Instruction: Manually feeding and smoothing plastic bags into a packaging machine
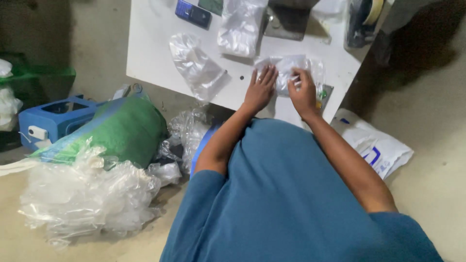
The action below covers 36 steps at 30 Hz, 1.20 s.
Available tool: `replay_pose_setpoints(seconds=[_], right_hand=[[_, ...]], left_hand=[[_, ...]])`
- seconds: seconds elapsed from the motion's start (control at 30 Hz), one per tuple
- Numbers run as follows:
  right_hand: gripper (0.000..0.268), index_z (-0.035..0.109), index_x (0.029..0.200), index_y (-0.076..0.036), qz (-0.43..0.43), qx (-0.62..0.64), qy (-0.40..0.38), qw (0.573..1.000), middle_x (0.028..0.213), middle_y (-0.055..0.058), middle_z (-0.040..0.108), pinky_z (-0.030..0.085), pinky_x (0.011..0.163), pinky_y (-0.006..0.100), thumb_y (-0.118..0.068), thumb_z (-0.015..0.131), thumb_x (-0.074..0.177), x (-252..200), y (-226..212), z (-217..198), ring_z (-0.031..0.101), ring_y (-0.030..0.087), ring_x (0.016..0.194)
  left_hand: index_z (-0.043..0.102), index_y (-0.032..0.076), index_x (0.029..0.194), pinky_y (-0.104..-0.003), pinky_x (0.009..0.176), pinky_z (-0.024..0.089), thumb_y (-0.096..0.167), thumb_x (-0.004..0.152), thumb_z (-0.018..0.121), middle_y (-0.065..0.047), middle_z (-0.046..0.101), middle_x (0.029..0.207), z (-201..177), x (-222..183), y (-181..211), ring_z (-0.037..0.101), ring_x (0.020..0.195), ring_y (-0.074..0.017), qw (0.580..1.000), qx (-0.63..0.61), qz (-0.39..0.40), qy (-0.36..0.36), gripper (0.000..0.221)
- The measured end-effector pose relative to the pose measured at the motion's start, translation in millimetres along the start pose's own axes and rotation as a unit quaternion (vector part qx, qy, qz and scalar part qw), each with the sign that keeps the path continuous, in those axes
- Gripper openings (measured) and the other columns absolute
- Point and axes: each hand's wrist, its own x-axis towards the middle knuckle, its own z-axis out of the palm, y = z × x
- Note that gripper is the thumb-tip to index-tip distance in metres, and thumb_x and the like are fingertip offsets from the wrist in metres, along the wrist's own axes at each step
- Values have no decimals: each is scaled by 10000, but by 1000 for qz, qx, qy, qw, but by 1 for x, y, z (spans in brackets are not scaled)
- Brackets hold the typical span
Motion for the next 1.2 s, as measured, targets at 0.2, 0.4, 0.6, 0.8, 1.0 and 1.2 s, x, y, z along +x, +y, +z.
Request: replay_pose_setpoints(seconds=[0.2, 0.4, 0.6, 0.8, 1.0, 1.2], right_hand=[[999, 383, 1499, 0, 203, -214, 119, 948, 1401, 274, 478, 386, 1031, 704, -427, 996, 837, 2, 69, 33, 488, 508, 1289], [1003, 528, 1435, -316, 486, -154, -13, 860, 1302, 80, 679, 385, 1026, 605, -855, 882, 667, 20, 154, 77, 654, 417, 1208], [770, 595, 1372, -82, 285, 332, 40, 898, 1227, 106, 671, 530, 976, 446, 62, 962, 710, -9, 31, 17, 664, 233, 1162], [667, 589, 1352, -101, 411, 448, 83, 789, 1250, 67, 711, 569, 1000, 425, 34, 896, 775, -52, 93, 16, 699, 196, 1206], [633, 615, 1336, -81, 370, 390, 125, 834, 1231, 102, 716, 569, 954, 438, 65, 886, 782, -30, 132, 3, 688, 221, 1190], [594, 646, 1316, -57, 298, 329, 169, 880, 1209, 145, 722, 568, 898, 454, 102, 873, 790, -37, 141, -4, 675, 250, 1170]], left_hand=[[184, 154, 1684, -618, 1281, 147, 540, 927, 822, -135, 158, 1738, -13, 14, -15, 89, 1611, -331, 990, 8, 17, -138, 1062], [305, 203, 1650, -637, 1256, 229, 723, 816, 810, -81, 166, 1727, -12, 12, -22, 114, 1599, -296, 987, -7, 71, -141, 1105], [279, 62, 1624, -581, 1225, 333, 523, 738, 977, -235, 356, 1548, -21, -21, -33, 371, 1481, -463, 778, -563, -270, 73, 1219], [763, 116, 1038, -279, 318, 516, 359, 911, 842, -128, 751, 831, -34, -55, -78, 730, 559, -226, 681, -621, -363, 138, 285], [688, 143, 912, -482, 833, 513, 368, 873, 820, -71, 586, 946, 11, -87, -188, 647, 903, -366, 890, -247, -338, 181, 264], [586, 91, 1250, -460, 852, 542, 482, 1044, 609, -124, 644, 1020, -36, -77, -171, 688, 960, -343, 961, -143, -163, 169, 442]])
